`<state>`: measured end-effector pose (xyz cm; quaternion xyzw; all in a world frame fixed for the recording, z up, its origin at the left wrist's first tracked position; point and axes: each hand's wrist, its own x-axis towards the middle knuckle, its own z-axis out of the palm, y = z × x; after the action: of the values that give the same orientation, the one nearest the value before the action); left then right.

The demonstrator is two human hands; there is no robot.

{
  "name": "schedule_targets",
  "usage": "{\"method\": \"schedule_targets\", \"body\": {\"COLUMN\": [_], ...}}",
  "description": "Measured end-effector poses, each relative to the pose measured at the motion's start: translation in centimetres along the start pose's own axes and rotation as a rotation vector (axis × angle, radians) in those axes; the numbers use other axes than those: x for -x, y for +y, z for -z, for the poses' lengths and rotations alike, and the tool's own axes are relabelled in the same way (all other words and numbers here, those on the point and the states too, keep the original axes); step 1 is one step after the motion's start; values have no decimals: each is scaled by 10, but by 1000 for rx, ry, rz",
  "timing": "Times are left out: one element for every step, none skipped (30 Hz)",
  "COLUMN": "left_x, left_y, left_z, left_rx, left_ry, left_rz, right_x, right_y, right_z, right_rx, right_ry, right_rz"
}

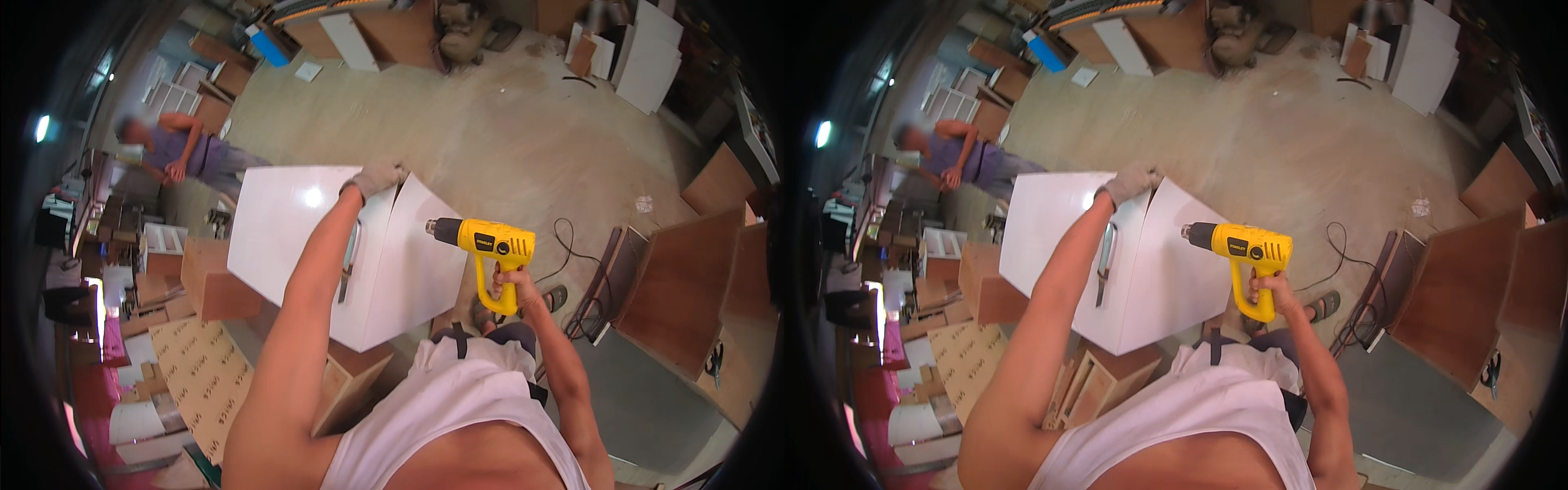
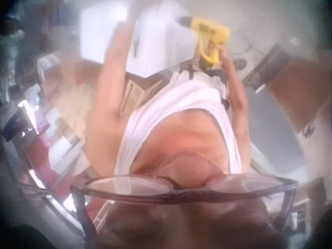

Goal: The person uses a heat gun to warm the edge of a white cabinet door and then trims the edge with a utility knife. The person repeats this process on multiple edges of the door.

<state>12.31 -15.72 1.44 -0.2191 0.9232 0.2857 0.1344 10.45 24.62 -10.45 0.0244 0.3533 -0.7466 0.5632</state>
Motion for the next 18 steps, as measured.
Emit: {"method": "schedule_targets", "body": {"left_x": [-3, -7, -4, 0, 1, 0, 0, 1, 2, 2, 6, 7, 5, 4, 4, 4, 5, 4], "left_y": [3, 7, 4, 2, 0, 1, 1, 5, 10, 16, 20, 18, 13, 12, 10, 7, 8, 10], "left_z": [2, 5, 3, -1, 0, 1, 2, 4, 4, 4, 7, 8, 7, 4, 3, 4, 3, 2], "left_rx": [9, 11, 12, 13, 9, -5, -19, -30, -19, -8, 0, 0, 0, 8, 6, 5, 4, 24], "left_ry": [-21, -34, -11, 13, 42, 45, 47, 51, 37, 22, 11, 20, 28, 34, 39, 44, 46, 37], "left_rz": [27, 39, 23, 7, -15, -16, -17, -16, -15, -15, -7, -1, 5, 10, 3, -4, -13, -9], "right_x": [7, 9, 11, 14, 14, 8, -1, -7, -9, -9, -9, -6, -5, -1, 2, 1, -2, -7], "right_y": [-2, -8, -7, -3, -3, 0, 6, 6, 4, 3, 0, -2, 1, 3, 6, 10, 13, 15], "right_z": [2, 4, 2, -1, -5, -5, -5, -10, -13, -16, -23, -26, -28, -29, -30, -31, -30, -29], "right_rx": [20, 46, 72, 98, 126, 111, 97, 84, 71, 58, 44, 46, 77, 113, 149, 168, 171, 174], "right_ry": [-41, -81, -72, -63, -57, -57, -57, -58, -55, -52, -56, -66, -76, -80, -83, -75, -69, -63], "right_rz": [-30, -40, -27, -14, 8, 41, 74, 103, 113, 124, 130, 92, 93, 90, 88, 104, 124, 144]}}
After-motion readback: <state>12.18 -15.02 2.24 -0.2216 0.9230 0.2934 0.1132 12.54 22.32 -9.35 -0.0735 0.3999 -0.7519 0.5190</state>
